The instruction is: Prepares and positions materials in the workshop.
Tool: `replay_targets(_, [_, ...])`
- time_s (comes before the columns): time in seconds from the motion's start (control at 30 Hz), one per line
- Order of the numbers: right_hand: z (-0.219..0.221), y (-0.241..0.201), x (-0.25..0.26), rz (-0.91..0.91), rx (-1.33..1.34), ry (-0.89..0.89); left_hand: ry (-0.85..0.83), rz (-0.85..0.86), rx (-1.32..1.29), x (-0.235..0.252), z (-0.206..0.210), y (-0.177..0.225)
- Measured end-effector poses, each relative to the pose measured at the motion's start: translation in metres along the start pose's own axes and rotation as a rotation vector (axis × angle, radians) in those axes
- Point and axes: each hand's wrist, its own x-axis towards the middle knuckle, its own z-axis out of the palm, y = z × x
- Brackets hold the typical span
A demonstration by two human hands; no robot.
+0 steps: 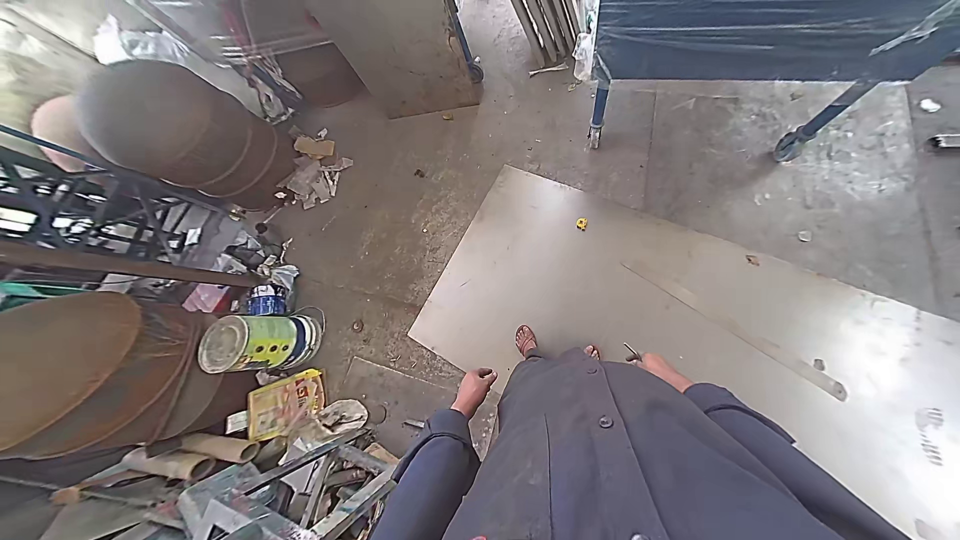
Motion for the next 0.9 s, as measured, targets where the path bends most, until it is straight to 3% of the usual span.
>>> replay_targets(0.5, [0.006, 0.052, -0.007, 0.142, 0.041, -0.002, -0.009, 0.004, -0.015, -0.005, 0.002, 0.001])
replay_targets(0.9, [0.004, 0.028, -0.005, 0.099, -0.006, -0.030, -0.002, 0.011, -0.012, -0.007, 0.006, 0.003])
